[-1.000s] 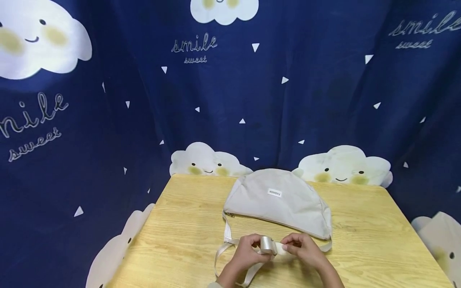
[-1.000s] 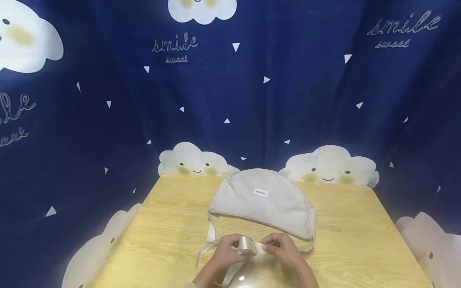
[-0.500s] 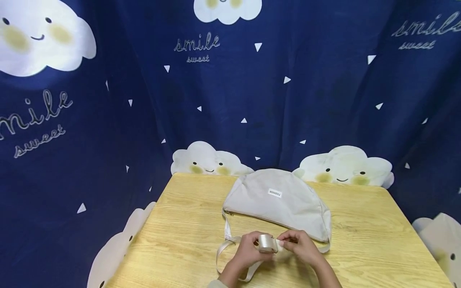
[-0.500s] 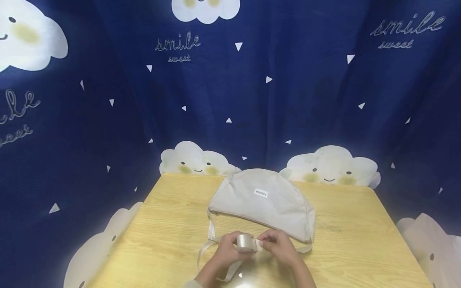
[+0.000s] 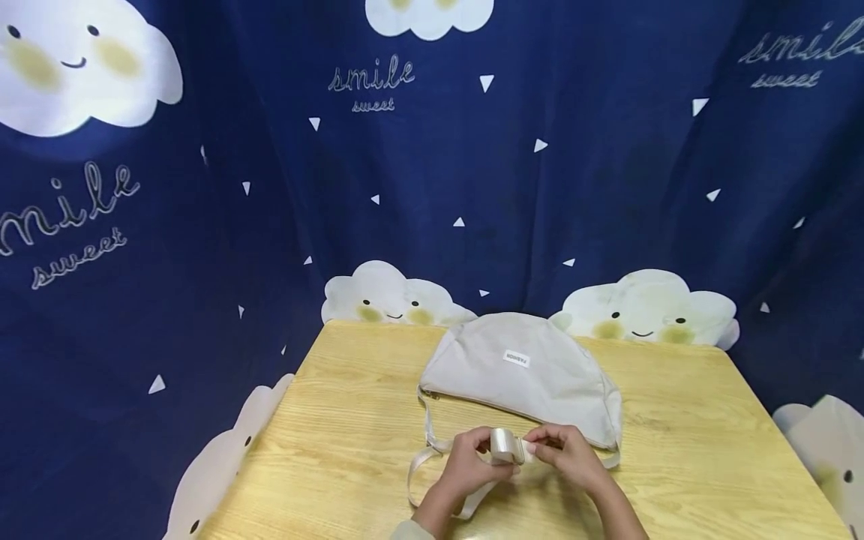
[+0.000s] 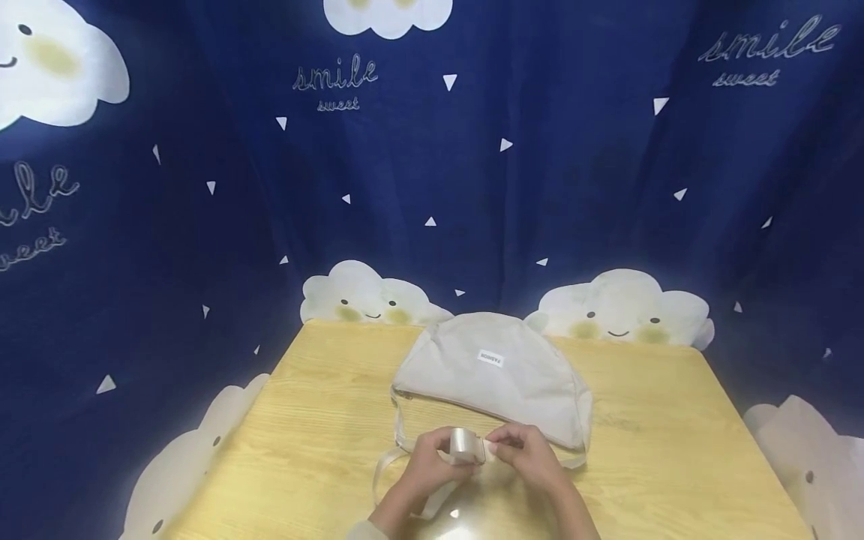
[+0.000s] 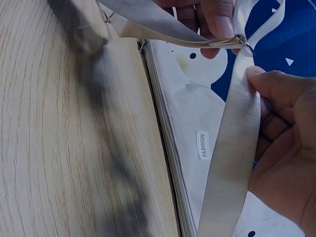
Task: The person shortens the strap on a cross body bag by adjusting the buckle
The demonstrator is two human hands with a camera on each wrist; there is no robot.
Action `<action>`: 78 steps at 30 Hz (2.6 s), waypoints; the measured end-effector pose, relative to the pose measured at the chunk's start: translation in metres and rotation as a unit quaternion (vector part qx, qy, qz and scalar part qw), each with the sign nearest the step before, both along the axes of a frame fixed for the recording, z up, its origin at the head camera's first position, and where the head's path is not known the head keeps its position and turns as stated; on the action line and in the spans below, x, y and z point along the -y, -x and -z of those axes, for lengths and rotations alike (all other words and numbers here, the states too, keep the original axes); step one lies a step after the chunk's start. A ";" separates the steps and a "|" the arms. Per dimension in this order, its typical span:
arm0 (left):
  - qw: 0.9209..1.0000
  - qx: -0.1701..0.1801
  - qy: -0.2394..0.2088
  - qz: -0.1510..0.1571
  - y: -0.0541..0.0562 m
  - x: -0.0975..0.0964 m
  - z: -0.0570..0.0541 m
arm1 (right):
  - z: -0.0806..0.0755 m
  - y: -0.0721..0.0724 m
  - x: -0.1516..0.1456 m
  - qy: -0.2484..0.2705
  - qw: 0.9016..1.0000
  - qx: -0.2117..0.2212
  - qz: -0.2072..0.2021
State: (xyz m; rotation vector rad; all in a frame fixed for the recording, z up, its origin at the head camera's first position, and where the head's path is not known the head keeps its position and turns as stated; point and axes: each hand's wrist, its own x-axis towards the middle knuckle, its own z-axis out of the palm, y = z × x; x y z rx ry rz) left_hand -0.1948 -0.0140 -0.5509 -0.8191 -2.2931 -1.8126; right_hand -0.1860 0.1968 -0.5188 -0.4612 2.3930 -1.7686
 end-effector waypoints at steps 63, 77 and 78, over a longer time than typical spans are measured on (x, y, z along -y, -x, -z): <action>0.999 0.005 -0.009 0.034 -0.003 0.002 -0.019 | 0.024 -0.005 -0.032 -0.048 0.999 0.001 0.024; 0.998 0.053 -0.020 0.019 -0.003 0.001 -0.008 | 0.023 -0.001 -0.016 -0.047 0.999 -0.005 0.024; 0.998 0.061 -0.024 0.018 -0.005 0.002 -0.013 | 0.023 -0.001 -0.016 -0.046 0.999 -0.009 0.027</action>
